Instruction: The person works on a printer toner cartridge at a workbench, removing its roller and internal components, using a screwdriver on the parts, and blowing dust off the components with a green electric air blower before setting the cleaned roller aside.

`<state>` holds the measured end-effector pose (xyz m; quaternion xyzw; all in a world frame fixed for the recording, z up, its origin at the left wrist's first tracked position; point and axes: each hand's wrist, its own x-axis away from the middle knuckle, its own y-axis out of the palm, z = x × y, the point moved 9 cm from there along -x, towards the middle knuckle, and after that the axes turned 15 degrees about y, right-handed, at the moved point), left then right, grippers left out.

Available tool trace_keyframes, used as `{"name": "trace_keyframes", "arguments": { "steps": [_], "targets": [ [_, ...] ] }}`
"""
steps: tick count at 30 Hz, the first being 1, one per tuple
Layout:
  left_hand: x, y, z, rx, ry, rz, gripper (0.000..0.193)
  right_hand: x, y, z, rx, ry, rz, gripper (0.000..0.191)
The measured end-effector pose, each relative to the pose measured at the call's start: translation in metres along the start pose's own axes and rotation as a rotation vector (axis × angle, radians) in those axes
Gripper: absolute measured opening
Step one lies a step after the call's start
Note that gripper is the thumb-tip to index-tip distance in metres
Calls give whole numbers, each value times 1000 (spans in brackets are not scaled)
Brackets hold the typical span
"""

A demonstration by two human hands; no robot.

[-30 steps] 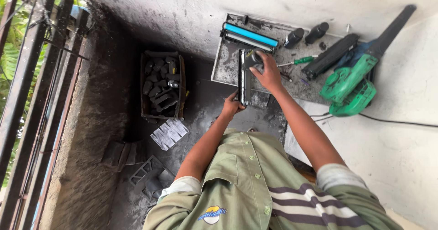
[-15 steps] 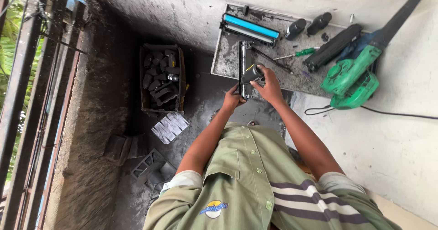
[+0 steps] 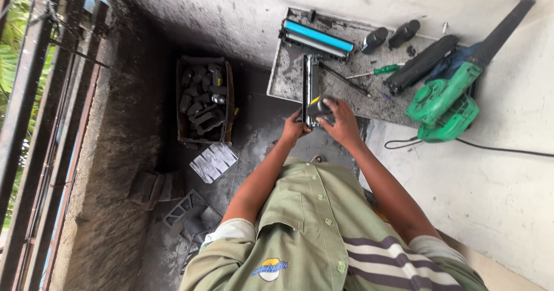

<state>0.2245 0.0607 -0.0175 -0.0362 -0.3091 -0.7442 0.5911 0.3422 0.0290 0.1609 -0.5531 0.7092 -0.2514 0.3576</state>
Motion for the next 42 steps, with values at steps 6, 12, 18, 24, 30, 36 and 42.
{"name": "trace_keyframes", "arguments": {
  "steps": [6,12,18,24,30,36,42],
  "targets": [
    [-2,0,-2,17,19,7,88,0,2,-1,2,-19,13,73],
    [-1,-1,-1,-3,10,12,89,-4,-1,-8,-4,-26,43,74],
    [3,5,7,-18,12,-8,92,-44,-5,-14,52,29,76,74],
    [7,8,14,-21,-6,2,94,-88,0,-26,155,40,12,70],
    [10,13,18,-5,-13,-41,94,-114,-8,-37,284,-4,72,74],
    [12,16,27,-7,33,-52,92,-129,-15,-43,223,-17,71,72],
    [12,13,22,18,-26,-16,92,-132,-18,-40,225,-23,121,72]
  ]
}}
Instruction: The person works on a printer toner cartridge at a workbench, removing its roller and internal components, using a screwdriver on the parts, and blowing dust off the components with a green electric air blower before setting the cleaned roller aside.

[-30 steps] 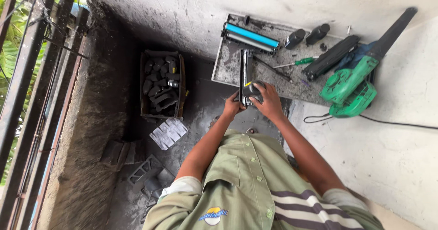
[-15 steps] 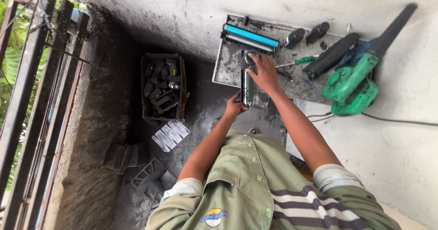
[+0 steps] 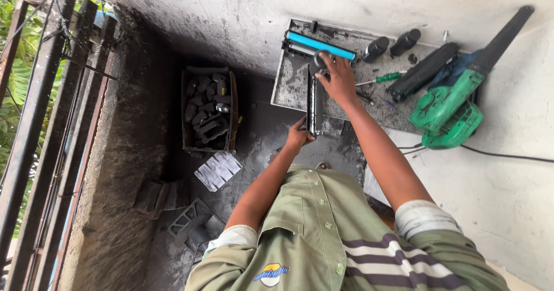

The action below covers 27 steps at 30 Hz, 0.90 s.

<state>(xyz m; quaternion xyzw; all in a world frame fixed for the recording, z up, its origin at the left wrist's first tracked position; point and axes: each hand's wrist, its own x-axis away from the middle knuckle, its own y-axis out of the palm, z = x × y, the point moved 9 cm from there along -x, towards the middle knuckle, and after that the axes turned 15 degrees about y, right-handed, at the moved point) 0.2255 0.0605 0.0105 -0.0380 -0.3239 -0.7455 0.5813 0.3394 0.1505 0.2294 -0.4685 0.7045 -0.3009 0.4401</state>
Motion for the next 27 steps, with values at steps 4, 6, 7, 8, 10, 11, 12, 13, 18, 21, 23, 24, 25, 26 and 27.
{"name": "trace_keyframes", "arguments": {
  "steps": [4,6,7,8,10,11,12,13,18,21,23,24,25,26,27],
  "targets": [
    [-5,-2,-8,-5,6,-22,96,9,11,17,-53,65,-46,70],
    [-7,-8,-14,-34,-18,6,96,15,16,23,-67,76,-66,69],
    [-8,-8,-15,-19,-8,-6,96,22,22,26,-40,93,-111,70],
    [-9,-7,-17,-8,-3,-20,96,30,29,30,-13,118,-157,70],
    [-11,-7,-18,7,22,-39,95,44,21,37,-165,180,-52,72],
    [-11,-8,-18,15,36,-36,93,52,17,40,-244,202,-2,74],
    [-11,-8,-18,23,41,-34,92,60,15,44,-330,231,39,71],
    [-10,-9,-20,10,27,-25,92,70,12,50,-415,271,80,69],
    [-8,-11,-18,-8,6,7,94,155,55,130,-1394,1381,66,65],
    [-6,-10,-13,-2,10,10,95,177,62,136,-1728,1603,28,45],
    [-4,-11,-12,-32,-10,33,97,179,63,137,-1866,1620,-19,47],
    [-4,-12,-13,-47,-21,45,97,176,62,137,-1905,1595,-22,48],
    [-3,-12,-11,-63,-13,37,97,172,62,137,-1943,1572,-25,50],
    [-3,-11,-10,-79,-4,30,98,168,62,137,-1983,1549,-29,51],
    [-3,-11,-9,-93,7,25,98,166,64,137,-1994,1554,-27,52]
  ]
}}
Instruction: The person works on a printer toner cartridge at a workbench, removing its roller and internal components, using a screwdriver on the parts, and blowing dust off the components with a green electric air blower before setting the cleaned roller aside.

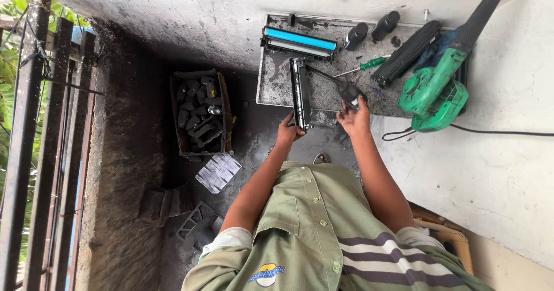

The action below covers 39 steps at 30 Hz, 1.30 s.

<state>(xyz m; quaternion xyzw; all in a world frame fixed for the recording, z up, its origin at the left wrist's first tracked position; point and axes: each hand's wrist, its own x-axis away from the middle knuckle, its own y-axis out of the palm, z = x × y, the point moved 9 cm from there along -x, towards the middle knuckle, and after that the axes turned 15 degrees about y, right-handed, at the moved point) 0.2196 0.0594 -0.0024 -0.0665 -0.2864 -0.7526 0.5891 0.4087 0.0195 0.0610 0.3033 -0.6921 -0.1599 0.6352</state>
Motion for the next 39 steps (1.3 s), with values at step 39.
{"name": "trace_keyframes", "arguments": {
  "steps": [39],
  "targets": [
    [-84,-9,118,-1282,103,-738,68,3,69,-74,2179,-1192,499,20]
  ]
}}
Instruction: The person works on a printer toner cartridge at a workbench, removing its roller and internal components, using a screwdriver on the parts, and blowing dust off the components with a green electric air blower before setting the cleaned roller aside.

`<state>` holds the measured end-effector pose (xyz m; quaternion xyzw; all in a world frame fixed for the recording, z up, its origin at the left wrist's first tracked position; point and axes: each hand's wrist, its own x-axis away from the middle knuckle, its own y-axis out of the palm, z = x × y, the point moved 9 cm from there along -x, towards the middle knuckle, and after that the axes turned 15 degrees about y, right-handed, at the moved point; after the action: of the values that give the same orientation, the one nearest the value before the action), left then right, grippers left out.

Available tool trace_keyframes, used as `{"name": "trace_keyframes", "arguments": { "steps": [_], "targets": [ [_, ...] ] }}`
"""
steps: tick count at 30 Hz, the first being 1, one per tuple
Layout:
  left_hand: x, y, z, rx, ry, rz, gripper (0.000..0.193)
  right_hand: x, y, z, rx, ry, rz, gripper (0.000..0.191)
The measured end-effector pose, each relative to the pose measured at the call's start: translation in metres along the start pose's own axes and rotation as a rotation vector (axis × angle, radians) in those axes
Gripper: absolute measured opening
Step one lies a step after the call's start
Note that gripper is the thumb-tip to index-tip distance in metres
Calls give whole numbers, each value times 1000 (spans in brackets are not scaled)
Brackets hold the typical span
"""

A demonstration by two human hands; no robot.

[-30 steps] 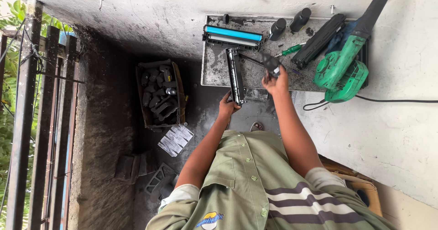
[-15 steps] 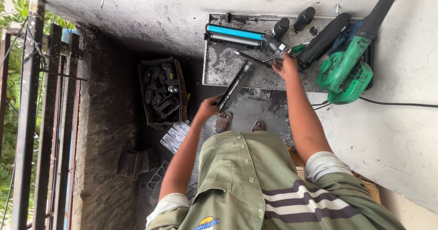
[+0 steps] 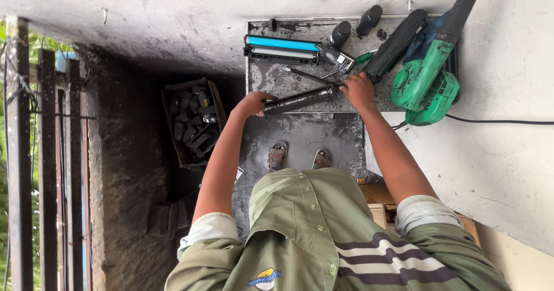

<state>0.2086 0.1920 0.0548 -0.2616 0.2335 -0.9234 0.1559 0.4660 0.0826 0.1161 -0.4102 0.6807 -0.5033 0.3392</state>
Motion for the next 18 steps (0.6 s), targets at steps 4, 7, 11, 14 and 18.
{"name": "trace_keyframes", "arguments": {
  "steps": [4,7,11,14,18],
  "targets": [
    [-15,-28,14,-120,170,234,52,6,8,1,79,0,-34,21],
    [-18,-36,9,-186,162,305,42,6,8,0,75,-28,-4,18],
    [-20,-32,-4,-187,103,291,37,6,11,2,118,-76,19,11],
    [-13,-30,-6,-296,104,353,37,10,6,8,28,-98,73,17],
    [-7,-21,-12,-382,118,430,44,14,6,25,6,-81,75,14]
  ]
}}
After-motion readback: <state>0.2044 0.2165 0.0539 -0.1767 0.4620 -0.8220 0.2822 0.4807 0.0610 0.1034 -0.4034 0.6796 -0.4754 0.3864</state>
